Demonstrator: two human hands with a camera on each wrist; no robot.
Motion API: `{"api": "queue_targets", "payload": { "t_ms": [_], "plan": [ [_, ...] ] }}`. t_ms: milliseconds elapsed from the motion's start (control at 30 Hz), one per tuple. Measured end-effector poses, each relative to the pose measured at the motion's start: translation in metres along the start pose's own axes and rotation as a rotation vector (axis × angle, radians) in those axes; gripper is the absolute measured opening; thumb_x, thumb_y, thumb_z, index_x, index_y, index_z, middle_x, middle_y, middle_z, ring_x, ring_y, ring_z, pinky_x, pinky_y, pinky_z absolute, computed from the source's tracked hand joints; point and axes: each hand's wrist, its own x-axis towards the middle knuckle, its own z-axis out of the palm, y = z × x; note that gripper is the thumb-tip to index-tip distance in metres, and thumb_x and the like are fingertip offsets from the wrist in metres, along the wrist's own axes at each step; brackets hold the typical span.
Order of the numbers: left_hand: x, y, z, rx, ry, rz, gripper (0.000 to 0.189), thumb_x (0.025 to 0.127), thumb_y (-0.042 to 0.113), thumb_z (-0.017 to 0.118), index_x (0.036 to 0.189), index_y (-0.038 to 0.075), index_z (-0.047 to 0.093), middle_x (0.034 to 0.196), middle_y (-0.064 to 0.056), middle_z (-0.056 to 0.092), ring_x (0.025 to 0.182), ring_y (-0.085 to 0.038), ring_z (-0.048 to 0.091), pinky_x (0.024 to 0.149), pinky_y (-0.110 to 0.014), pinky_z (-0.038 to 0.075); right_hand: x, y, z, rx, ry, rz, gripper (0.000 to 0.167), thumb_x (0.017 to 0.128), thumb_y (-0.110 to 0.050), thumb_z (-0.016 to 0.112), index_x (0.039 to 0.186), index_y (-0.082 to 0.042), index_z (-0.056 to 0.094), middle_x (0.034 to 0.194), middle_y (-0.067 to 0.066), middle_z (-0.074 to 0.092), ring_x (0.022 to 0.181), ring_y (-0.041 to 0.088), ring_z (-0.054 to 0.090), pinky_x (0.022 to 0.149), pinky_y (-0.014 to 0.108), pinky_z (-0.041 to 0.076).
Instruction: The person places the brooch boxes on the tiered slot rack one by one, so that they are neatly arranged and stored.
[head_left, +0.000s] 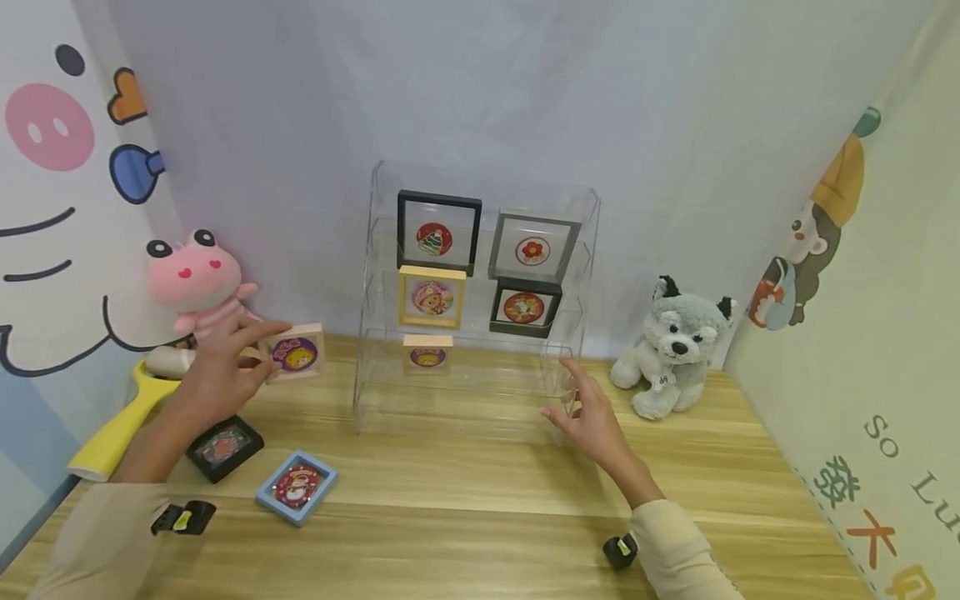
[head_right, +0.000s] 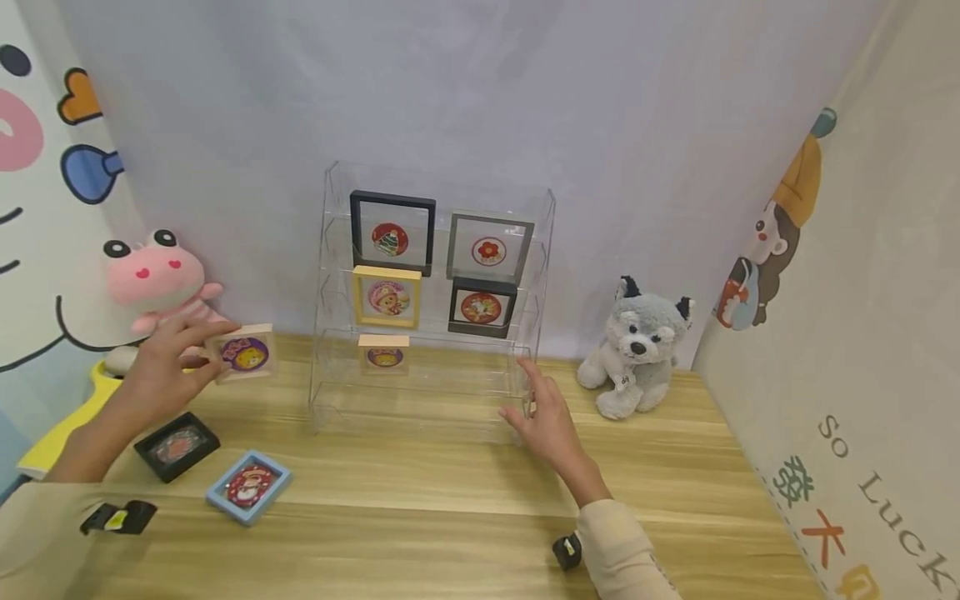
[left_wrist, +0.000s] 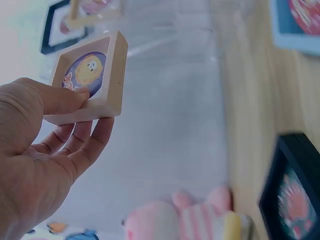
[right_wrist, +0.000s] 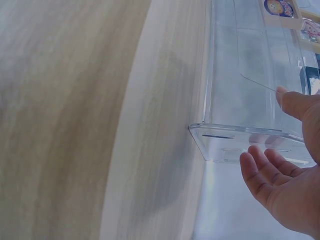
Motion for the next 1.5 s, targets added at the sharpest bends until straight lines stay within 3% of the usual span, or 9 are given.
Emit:
{"api": "queue_targets", "payload": {
  "t_ms": [300, 633, 967, 1167, 1333, 1500],
  "plan": [
    [0.017, 0.036, 0.017, -0.079, -0.049, 0.073, 0.052, 0.077, -0.021, 0.069, 0.124, 0.002, 0.065, 0.101, -0.015, 0.054, 0.091, -0.032, 0.06, 0.072, -0.044, 0.061, -0.001, 0.001, -0.001, 0.006, -0.002, -0.004, 0.081, 0.082, -0.009, 0.082, 0.15, -0.009, 0.038, 0.115, 0.025, 0.058, 0.09, 0.031, 0.065, 0.065, 0.031, 0.057],
    [0.037, 0.062, 0.052, -0.189, -0.163, 0.073, 0.047, 0.082, -0.018, 0.067, 0.125, 0.001, 0.064, 0.104, -0.016, 0.051, 0.094, -0.028, 0.058, 0.077, -0.041, 0.061, 0.001, 0.0, -0.002, 0.005, -0.002, -0.016, 0.081, 0.081, -0.007, 0.082, 0.15, -0.007, 0.038, 0.118, 0.027, 0.057, 0.089, 0.031, 0.064, 0.064, 0.025, 0.055],
    [0.058, 0.089, 0.092, -0.26, -0.176, 0.135, 0.045, 0.081, -0.015, 0.071, 0.122, 0.003, 0.067, 0.101, -0.014, 0.054, 0.085, -0.022, 0.058, 0.073, -0.034, 0.061, 0.001, 0.0, -0.003, 0.002, -0.003, -0.02, 0.082, 0.081, -0.007, 0.082, 0.15, -0.007, 0.038, 0.115, 0.026, 0.058, 0.088, 0.031, 0.064, 0.063, 0.025, 0.055],
    [0.07, 0.106, 0.12, -0.206, -0.222, 0.151, 0.044, 0.083, -0.009, 0.073, 0.123, 0.008, 0.067, 0.101, -0.011, 0.054, 0.079, -0.018, 0.054, 0.071, -0.03, 0.057, 0.0, -0.001, -0.003, 0.009, -0.001, -0.008, 0.082, 0.081, -0.006, 0.082, 0.15, -0.007, 0.038, 0.115, 0.027, 0.057, 0.09, 0.032, 0.065, 0.064, 0.026, 0.056],
    [0.079, 0.115, 0.137, -0.157, -0.213, 0.21, 0.043, 0.083, -0.011, 0.07, 0.122, 0.007, 0.067, 0.103, -0.013, 0.055, 0.077, -0.018, 0.052, 0.066, -0.029, 0.049, -0.001, -0.002, -0.002, 0.017, -0.001, -0.007, 0.082, 0.082, -0.007, 0.081, 0.15, -0.008, 0.037, 0.116, 0.027, 0.057, 0.092, 0.033, 0.065, 0.065, 0.027, 0.056],
    [0.088, 0.119, 0.153, -0.138, -0.21, 0.234, 0.042, 0.084, -0.011, 0.07, 0.122, 0.007, 0.067, 0.106, -0.016, 0.056, 0.077, -0.019, 0.055, 0.067, -0.029, 0.05, -0.001, -0.002, -0.001, 0.013, 0.008, -0.01, 0.081, 0.081, -0.007, 0.082, 0.15, -0.008, 0.038, 0.114, 0.026, 0.058, 0.09, 0.032, 0.064, 0.064, 0.026, 0.055]
  ]
}}
